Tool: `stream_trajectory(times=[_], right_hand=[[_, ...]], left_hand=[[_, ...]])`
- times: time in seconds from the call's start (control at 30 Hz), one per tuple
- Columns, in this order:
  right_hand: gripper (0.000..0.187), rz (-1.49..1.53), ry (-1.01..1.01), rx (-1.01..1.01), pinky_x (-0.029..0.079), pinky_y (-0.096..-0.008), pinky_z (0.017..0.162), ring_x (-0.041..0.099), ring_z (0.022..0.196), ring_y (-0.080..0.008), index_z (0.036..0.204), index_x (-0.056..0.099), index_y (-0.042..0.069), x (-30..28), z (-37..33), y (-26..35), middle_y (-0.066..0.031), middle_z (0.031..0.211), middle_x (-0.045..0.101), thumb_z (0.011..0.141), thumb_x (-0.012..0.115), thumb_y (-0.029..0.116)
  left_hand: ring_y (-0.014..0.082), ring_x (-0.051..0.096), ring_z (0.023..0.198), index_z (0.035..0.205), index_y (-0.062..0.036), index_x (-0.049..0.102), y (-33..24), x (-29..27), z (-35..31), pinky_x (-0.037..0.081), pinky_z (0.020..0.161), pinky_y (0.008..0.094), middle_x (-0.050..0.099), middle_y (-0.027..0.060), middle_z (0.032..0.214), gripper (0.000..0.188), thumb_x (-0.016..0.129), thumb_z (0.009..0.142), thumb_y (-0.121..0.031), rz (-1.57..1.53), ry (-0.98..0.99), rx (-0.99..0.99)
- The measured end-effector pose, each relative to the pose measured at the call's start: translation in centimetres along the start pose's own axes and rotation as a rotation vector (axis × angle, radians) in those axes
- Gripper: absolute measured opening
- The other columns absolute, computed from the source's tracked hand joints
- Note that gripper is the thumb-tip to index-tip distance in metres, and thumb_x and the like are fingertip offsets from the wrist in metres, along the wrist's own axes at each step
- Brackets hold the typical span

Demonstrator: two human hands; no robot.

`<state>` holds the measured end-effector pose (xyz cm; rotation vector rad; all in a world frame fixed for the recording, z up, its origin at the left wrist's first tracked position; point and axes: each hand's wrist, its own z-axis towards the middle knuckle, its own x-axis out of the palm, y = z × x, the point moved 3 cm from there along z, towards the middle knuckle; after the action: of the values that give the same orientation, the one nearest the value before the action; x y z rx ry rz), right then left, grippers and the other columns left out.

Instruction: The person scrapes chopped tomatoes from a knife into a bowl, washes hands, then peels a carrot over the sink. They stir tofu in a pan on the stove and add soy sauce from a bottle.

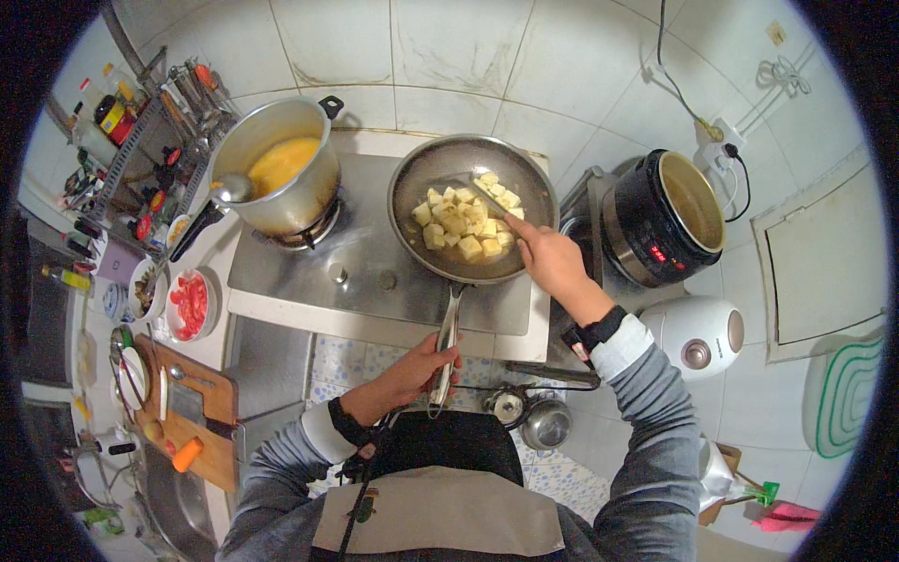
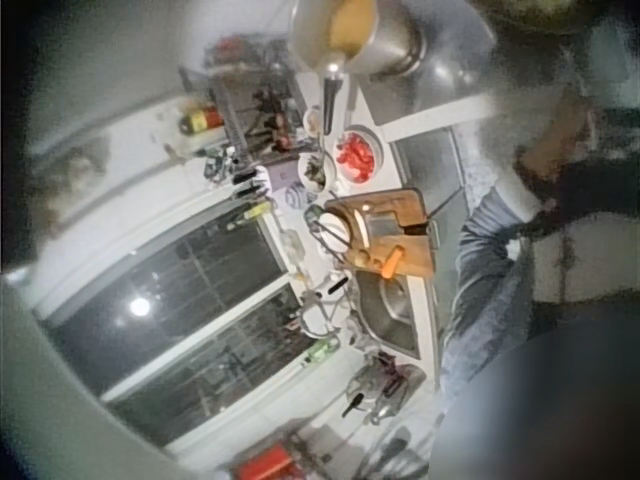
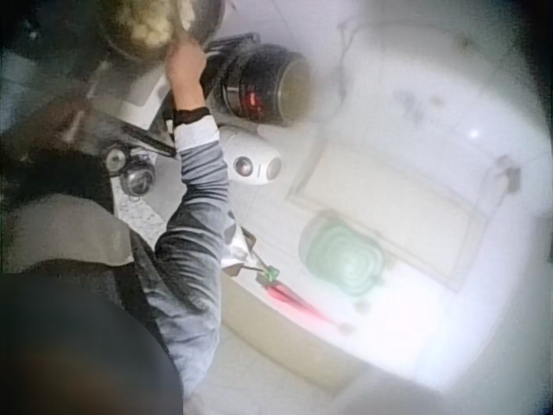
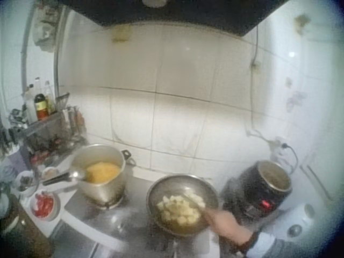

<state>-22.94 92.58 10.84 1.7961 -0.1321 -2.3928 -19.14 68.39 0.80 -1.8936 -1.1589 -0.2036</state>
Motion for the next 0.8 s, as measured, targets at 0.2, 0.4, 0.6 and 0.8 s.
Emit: stream_trajectory(times=[0.2,0.4,0.6,0.8], right_hand=[[0.038,-0.133,0.101,0.031,0.05,-0.0414,0.052,0.061,0.059,-0.0308,0.121,0.057,0.023,-2.1,-1.2,0.5,-0.012,0.072,0.058,0.084,0.055,0.015],[0.041,-0.116,0.104,-0.078,0.05,-0.0407,0.053,0.059,0.057,-0.0299,0.123,0.056,0.024,-2.7,-1.9,2.0,-0.0111,0.069,0.054,0.085,0.053,0.012],[0.043,-0.173,0.183,0.06,0.048,-0.0412,0.053,0.058,0.06,-0.0306,0.126,0.054,0.023,-5.0,-2.4,1.9,-0.0113,0.068,0.052,0.084,0.054,0.012],[0.036,0.018,0.256,0.218,0.048,-0.042,0.059,0.061,0.069,-0.0322,0.117,0.062,0.019,-14.0,-4.1,3.4,-0.0165,0.079,0.063,0.081,0.058,0.011]], left_hand=[[0.0134,0.058,0.072,0.13,-0.0142,0.036,0.2,-0.1,0.0,0.055,0.059,0.0317,0.054,0.003,0.093,0.036,0.048,0.097,-0.025,-0.009,-0.013,0.006],[0.0134,0.059,0.072,0.127,-0.0139,0.038,0.0,0.1,0.1,0.055,0.059,0.0311,0.054,0.0032,0.092,0.033,0.048,0.097,-0.024,0.001,-0.027,0.004],[0.0144,0.058,0.071,0.128,-0.0137,0.038,0.0,0.0,0.1,0.055,0.061,0.0318,0.054,0.0035,0.091,0.034,0.048,0.097,-0.024,-0.002,-0.026,0.009],[0.0146,0.057,0.071,0.127,-0.0132,0.038,-0.2,0.0,0.0,0.055,0.061,0.0327,0.054,0.0034,0.091,0.034,0.049,0.096,-0.023,-0.026,0.014,0.003]])
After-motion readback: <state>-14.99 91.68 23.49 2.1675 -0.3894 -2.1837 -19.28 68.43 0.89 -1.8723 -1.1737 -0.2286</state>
